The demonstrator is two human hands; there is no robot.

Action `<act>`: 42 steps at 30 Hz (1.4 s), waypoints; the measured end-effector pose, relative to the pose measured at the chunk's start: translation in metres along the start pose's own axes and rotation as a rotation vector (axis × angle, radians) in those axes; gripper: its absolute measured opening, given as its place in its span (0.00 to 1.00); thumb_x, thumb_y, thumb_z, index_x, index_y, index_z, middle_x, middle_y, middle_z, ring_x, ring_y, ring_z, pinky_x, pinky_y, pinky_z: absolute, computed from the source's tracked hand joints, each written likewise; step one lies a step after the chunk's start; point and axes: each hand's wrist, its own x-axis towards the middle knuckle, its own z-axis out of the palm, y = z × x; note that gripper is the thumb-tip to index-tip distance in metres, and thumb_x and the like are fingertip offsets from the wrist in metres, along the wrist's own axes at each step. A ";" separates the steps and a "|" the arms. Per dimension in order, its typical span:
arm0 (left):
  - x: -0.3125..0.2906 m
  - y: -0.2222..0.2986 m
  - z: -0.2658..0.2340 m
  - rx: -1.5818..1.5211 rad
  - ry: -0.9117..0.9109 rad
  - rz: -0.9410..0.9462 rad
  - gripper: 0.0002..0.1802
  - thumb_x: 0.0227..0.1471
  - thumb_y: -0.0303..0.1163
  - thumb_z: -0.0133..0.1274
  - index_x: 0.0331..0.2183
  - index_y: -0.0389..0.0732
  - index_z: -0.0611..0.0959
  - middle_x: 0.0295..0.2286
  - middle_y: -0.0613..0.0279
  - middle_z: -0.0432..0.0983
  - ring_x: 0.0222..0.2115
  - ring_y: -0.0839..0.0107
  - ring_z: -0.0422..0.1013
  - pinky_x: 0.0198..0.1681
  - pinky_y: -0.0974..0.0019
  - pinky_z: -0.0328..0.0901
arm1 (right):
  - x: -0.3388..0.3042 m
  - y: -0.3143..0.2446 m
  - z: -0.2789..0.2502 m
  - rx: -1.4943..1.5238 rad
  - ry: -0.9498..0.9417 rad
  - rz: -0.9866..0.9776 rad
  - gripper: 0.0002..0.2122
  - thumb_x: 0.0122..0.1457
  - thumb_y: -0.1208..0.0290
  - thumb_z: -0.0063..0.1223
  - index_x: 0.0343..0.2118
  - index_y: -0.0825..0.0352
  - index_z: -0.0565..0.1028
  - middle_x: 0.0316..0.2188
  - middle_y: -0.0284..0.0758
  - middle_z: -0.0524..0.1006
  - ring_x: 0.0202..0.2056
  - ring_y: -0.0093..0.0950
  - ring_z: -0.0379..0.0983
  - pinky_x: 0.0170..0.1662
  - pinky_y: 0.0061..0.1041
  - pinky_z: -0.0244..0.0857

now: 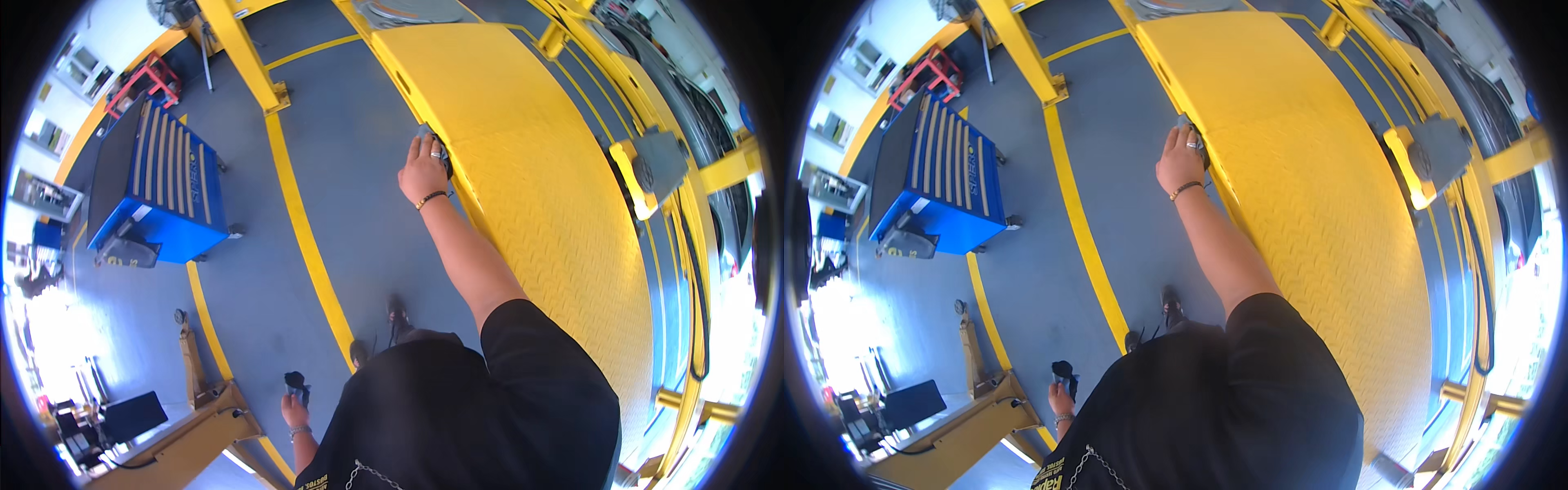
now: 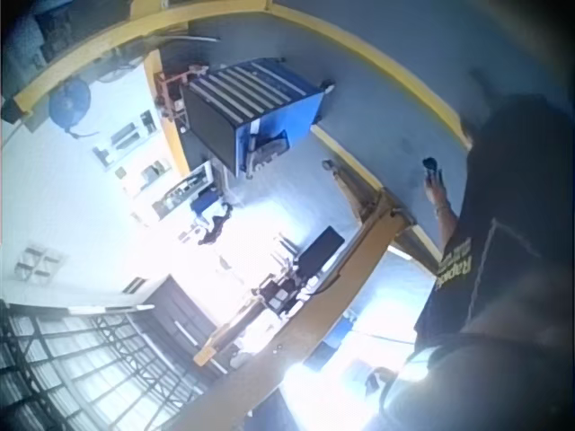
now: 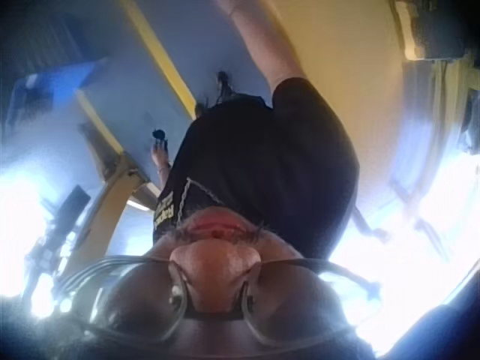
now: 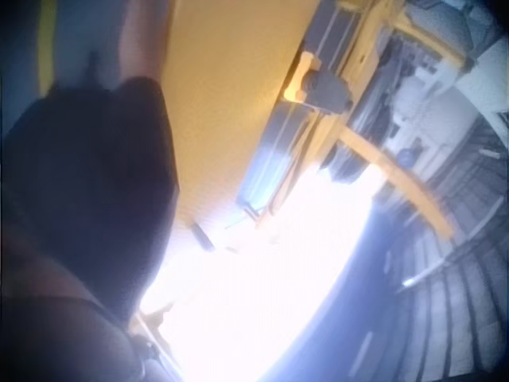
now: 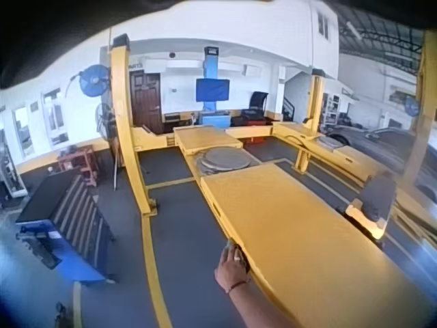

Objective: The person wipes the yellow metal platform of a car lift with a dark cloth. They move around the lift, cleaning the flat surfaces and the side rails. A spray can is visible on the platform, and the person occasionally picks it up while continuing to wipe the equipment.

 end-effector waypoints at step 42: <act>0.322 0.156 0.042 -0.043 -0.156 -0.227 0.19 0.52 0.36 0.49 0.39 0.33 0.86 0.37 0.40 0.82 0.42 0.45 0.78 0.47 0.51 0.70 | 0.304 -0.076 0.036 -0.141 -0.083 -0.001 0.27 0.60 0.56 0.51 0.51 0.79 0.75 0.62 0.58 0.63 0.64 0.50 0.59 0.65 0.43 0.58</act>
